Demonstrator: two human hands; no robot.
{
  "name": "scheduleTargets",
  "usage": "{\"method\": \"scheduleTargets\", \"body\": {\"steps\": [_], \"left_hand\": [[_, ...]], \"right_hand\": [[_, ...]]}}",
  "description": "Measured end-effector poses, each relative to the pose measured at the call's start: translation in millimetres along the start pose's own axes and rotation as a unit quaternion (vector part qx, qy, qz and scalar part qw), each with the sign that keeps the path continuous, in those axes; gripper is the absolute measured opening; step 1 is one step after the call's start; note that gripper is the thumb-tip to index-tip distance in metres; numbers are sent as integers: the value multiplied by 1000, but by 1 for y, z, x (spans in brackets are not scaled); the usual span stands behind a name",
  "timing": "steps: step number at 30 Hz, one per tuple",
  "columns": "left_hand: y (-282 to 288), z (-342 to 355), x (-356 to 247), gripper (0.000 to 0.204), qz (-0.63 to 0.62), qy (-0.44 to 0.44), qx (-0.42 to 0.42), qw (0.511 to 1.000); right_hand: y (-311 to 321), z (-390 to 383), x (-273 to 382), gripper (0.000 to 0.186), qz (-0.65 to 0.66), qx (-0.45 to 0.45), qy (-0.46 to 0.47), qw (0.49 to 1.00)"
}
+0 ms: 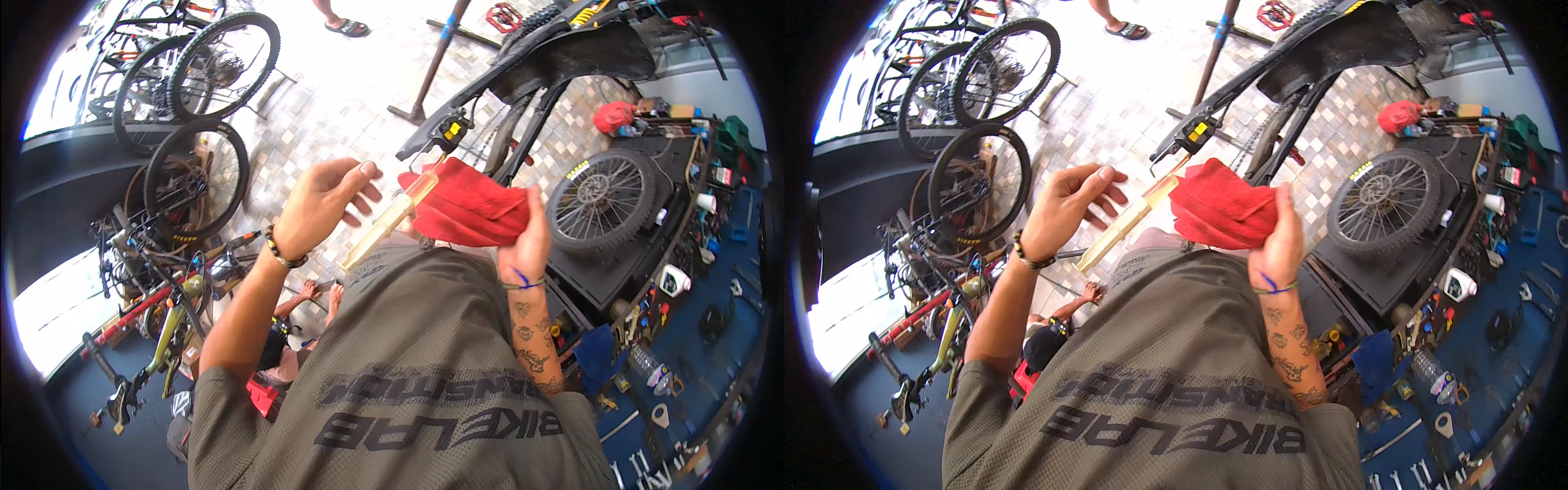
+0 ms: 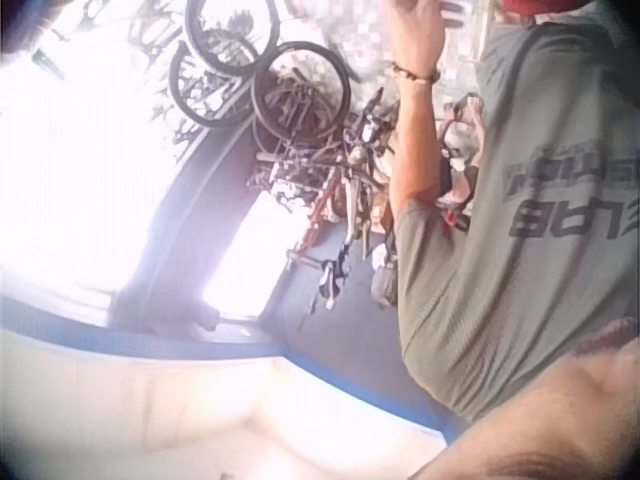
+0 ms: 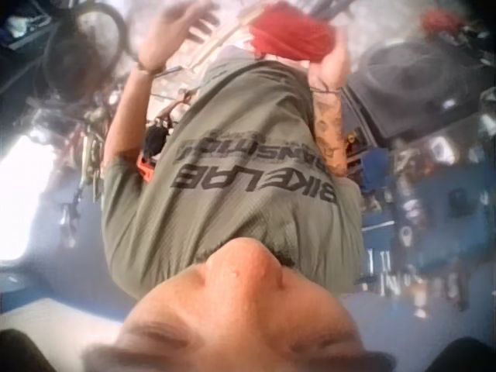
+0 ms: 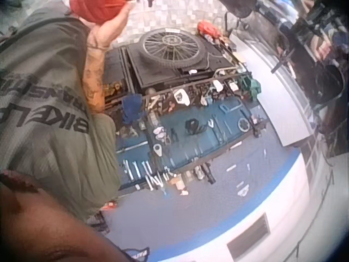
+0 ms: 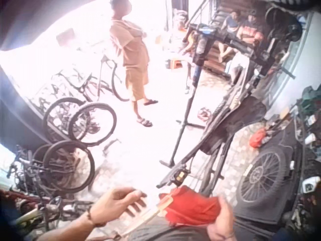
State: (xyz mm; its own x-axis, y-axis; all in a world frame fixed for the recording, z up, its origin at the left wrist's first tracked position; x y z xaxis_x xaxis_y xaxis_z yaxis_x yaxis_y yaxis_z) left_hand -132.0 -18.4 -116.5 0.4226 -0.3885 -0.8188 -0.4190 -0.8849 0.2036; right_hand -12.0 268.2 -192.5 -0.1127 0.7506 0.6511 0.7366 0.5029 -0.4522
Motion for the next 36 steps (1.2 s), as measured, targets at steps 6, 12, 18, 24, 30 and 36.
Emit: {"method": "scheduleTargets", "body": {"steps": [6, 12, 18, 24, 30, 36], "left_hand": [[-20, 7, -24, 30, -7, -247, -29, 969], [-28, 16, -24, 28, 14, -360, 6, 933], [-26, 16, -32, 24, 37, -443, -18, 896], [-31, 13, -36, 22, 114, -524, -37, 843], [-33, 13, -34, 19, 133, -552, -66, 820], [-33, 19, -29, 15, 41, -528, -114, 841]], "right_hand": [[33, 44, 88, 35, -286, -64, 245, 924], [41, 62, 62, 45, -584, -101, 314, 742], [49, 52, 54, 68, -590, -155, 307, 730], [1, 4, 69, 67, -616, -171, 491, 592], [-78, -40, 53, 36, -536, -31, 521, 664], [-95, -38, 0, 21, -386, 65, 322, 862]]}}
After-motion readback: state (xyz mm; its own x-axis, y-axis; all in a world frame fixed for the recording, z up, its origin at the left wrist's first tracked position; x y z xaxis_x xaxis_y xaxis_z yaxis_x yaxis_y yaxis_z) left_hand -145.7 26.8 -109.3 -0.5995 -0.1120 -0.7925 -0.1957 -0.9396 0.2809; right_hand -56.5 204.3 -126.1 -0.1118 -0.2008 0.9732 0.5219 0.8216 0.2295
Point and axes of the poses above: each hand's wrist, its own z-axis towards the middle knuckle, its own y-axis out of the back of the hand, x = y × z, the point moved 8 cm from there along z, towards the middle knuckle, and after that the axes turned 8 degrees about -x, right-handed, at the moved point
